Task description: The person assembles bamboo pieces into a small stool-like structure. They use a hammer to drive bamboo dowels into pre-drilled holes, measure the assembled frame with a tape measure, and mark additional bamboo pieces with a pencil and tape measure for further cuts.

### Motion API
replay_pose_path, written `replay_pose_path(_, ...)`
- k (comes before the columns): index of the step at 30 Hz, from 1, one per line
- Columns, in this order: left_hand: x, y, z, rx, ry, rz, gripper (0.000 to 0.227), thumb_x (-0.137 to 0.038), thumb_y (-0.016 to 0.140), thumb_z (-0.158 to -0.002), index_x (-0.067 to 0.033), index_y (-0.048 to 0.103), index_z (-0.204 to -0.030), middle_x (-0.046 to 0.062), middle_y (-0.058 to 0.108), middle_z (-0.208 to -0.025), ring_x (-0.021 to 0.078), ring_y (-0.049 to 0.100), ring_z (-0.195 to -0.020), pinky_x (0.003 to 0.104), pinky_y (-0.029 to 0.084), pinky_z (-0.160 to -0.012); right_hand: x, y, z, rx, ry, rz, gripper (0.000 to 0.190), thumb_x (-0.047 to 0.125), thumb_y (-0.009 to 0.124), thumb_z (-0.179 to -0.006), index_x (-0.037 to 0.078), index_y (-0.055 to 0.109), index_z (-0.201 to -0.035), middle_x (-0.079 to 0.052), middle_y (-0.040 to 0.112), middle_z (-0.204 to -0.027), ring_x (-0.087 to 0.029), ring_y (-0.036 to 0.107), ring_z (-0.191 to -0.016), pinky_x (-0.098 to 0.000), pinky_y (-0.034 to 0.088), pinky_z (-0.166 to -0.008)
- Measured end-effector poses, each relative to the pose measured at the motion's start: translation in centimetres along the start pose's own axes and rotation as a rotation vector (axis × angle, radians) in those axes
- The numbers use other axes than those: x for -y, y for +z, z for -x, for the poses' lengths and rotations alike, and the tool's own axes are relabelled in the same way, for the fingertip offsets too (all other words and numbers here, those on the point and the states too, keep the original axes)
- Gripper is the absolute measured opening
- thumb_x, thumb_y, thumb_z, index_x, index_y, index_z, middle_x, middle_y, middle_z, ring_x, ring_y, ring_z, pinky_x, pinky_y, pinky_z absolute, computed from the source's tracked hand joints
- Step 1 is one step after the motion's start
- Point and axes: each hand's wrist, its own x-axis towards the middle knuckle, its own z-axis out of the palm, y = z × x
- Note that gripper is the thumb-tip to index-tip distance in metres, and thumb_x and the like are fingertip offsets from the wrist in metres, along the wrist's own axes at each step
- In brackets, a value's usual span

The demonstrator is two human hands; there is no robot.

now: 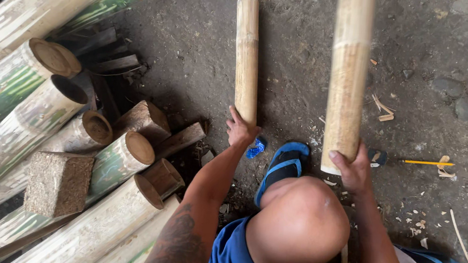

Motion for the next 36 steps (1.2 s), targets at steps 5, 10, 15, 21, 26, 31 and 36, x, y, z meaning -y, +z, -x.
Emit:
replay_pose_path(5, -4.2, -2.1, 2.6, 0.587, 0.238, 1.293, 0.096, -0.051, 0.071, -0.074, -0.0199, 0.021, -0.150, 0.013, 0.059, -0.123, 0.0314, 0.069, -0.100, 0.048, 0.065, -0.070, -1.3, 0.9, -1.0, 0.072, 0.040, -0.020, 0.079, 0.029, 0.077, -0.084, -0.004, 0.045, -0.148, -0.015, 0.065, -0.127, -0.021, 0.064, -0.112, -0.0350, 0.053, -0.096)
replay_pose_path(10, -9.2, -11.3, 3.6, 0.711, 0.144, 1.874, 0.084, -0.069, 0.058, -0.091, -0.0006, 0.047, -0.139, 0.023, 0.066, -0.114, 0.0346, 0.072, -0.095, 0.040, 0.066, -0.073, -1.5, 1.3, -1.2, 0.147, 0.092, 0.010, 0.084, 0.029, 0.076, -0.082, -0.003, 0.041, -0.151, -0.016, 0.063, -0.128, -0.022, 0.064, -0.113, -0.0351, 0.052, -0.094)
replay_pose_path(15, -10.5, -14.5, 2.4, 0.734, 0.270, 1.734, 0.083, -0.067, 0.057, -0.094, 0.0020, 0.050, -0.141, 0.025, 0.064, -0.120, 0.0385, 0.072, -0.099, 0.043, 0.066, -0.074, -0.9, 2.7, -1.7, 0.142, 0.078, -0.035, 0.081, 0.029, 0.076, -0.083, -0.003, 0.043, -0.150, -0.016, 0.064, -0.129, -0.021, 0.063, -0.114, -0.0355, 0.052, -0.096)
replay_pose_path(21, -5.2, -8.8, -1.3, 0.186, 0.357, 0.914, 0.095, -0.050, 0.069, -0.080, -0.0198, 0.021, -0.156, 0.020, 0.059, -0.131, 0.0335, 0.072, -0.101, 0.045, 0.066, -0.063, -2.2, 2.0, -0.8, 0.145, 0.040, -0.114, 0.082, 0.029, 0.077, -0.083, -0.003, 0.043, -0.150, -0.015, 0.064, -0.130, -0.021, 0.061, -0.118, -0.0350, 0.048, -0.102)
replay_pose_path(26, 1.3, -3.7, -6.1, 0.000, 0.274, 0.571, 0.110, -0.052, 0.075, -0.080, -0.0139, 0.013, -0.162, 0.023, 0.062, -0.130, 0.0322, 0.073, -0.097, 0.044, 0.062, -0.071, -2.8, 1.5, 0.3, 0.087, 0.032, -0.024, 0.085, 0.032, 0.079, -0.081, -0.004, 0.043, -0.149, -0.017, 0.064, -0.129, -0.022, 0.062, -0.117, -0.0363, 0.049, -0.101)
replay_pose_path(31, 2.2, -1.4, -7.6, -0.857, 0.652, -0.161, 0.099, -0.050, 0.080, -0.077, -0.0046, 0.033, -0.151, 0.024, 0.061, -0.142, 0.0392, 0.060, -0.127, 0.056, 0.050, -0.088, -1.5, 1.8, 1.4, -0.041, -0.046, 0.243, 0.094, 0.032, 0.083, -0.077, -0.002, 0.038, -0.151, -0.023, 0.061, -0.133, -0.033, 0.061, -0.121, -0.0414, 0.048, -0.102)
replay_pose_path(36, -9.9, -1.7, -1.1, 0.538, 0.773, 0.771, 0.107, -0.059, 0.074, -0.086, -0.0120, 0.018, -0.164, 0.025, 0.038, -0.161, 0.0413, 0.045, -0.145, 0.062, 0.041, -0.115, 0.4, 1.7, 3.9, -0.265, -0.122, 0.779, 0.100, 0.035, 0.089, -0.073, 0.008, 0.039, -0.154, -0.021, 0.059, -0.129, -0.041, 0.057, -0.120, -0.0524, 0.045, -0.102)
